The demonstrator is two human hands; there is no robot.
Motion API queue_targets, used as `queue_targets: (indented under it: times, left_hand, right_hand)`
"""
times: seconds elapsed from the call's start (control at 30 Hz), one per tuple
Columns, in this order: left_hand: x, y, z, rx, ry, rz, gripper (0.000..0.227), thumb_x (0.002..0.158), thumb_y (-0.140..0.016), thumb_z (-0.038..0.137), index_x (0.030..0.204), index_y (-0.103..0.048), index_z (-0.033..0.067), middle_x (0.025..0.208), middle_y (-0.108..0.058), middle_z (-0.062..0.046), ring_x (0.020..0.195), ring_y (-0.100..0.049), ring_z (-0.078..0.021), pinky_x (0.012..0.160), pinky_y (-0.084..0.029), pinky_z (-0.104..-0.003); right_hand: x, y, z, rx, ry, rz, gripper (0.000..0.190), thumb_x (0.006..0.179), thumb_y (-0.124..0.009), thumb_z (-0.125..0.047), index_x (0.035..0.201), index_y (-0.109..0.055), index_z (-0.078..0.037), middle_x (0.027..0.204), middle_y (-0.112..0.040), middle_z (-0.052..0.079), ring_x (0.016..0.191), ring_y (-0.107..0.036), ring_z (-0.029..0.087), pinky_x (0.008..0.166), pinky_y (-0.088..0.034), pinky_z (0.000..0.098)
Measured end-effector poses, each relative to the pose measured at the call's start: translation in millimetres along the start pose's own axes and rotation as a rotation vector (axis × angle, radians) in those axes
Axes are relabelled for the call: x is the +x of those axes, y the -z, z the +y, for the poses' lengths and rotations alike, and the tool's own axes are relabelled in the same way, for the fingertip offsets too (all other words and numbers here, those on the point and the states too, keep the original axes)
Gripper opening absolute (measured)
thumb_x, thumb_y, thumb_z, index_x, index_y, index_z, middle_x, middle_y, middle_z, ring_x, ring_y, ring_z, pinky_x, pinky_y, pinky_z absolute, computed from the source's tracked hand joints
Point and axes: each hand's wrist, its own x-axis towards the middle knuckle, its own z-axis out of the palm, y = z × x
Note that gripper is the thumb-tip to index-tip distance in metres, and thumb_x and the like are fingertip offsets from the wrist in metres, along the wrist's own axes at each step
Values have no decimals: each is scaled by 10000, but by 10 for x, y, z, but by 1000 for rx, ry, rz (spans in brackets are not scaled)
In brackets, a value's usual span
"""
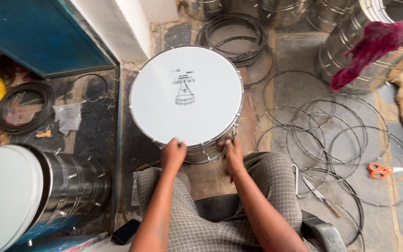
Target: The person is assembling a drum by tightening the tension rods on the drumhead using a drum key. They systematically rotate the key to secure the head to the metal shell.
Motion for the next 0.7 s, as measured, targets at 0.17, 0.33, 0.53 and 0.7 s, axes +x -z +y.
queue_targets:
  times: [0.17,0.33,0.53,0.7]
  left_hand:
    - [181,-122,324,38,-430,-38,348,903,-710,420,903,-622,84,914,-632,-94,901,-640,-333,783,-495,-482]
    - [400,-298,324,227,-539,-144,605,814,-712,618,1113,-616,102,1093,-547,-111,1066,-530,-313,927,-391,-501]
    - [401,-335,286,279,-520,-246,857,743,-677,776,1307,-575,139,1296,-481,-107,1235,-417,-299,1053,-304,-504]
    - [395,-247,364,302,-613,-207,990,678,-708,794,1416,-507,165,1482,-405,-97,1381,-312,-306,1124,-216,-550]
  right_hand:
    - [-274,-152,308,-108,-613,-212,149,1011,-497,-124,1154,-523,-93,976,-770,154,786,-695,290,641,-571,444]
    - [-295,-216,788,-117,-746,-359,169,948,-616,-15,1113,-591,-44,976,-765,187,797,-744,307,690,-639,448]
    - [-220,-393,1025,87,-823,-335,134,954,-577,-46,1085,-560,-69,945,-731,134,831,-752,297,767,-648,484]
    - [-159,-685,1183,220,-753,-204,99,997,-531,-87,1092,-559,-82,934,-727,98,806,-737,272,746,-608,467]
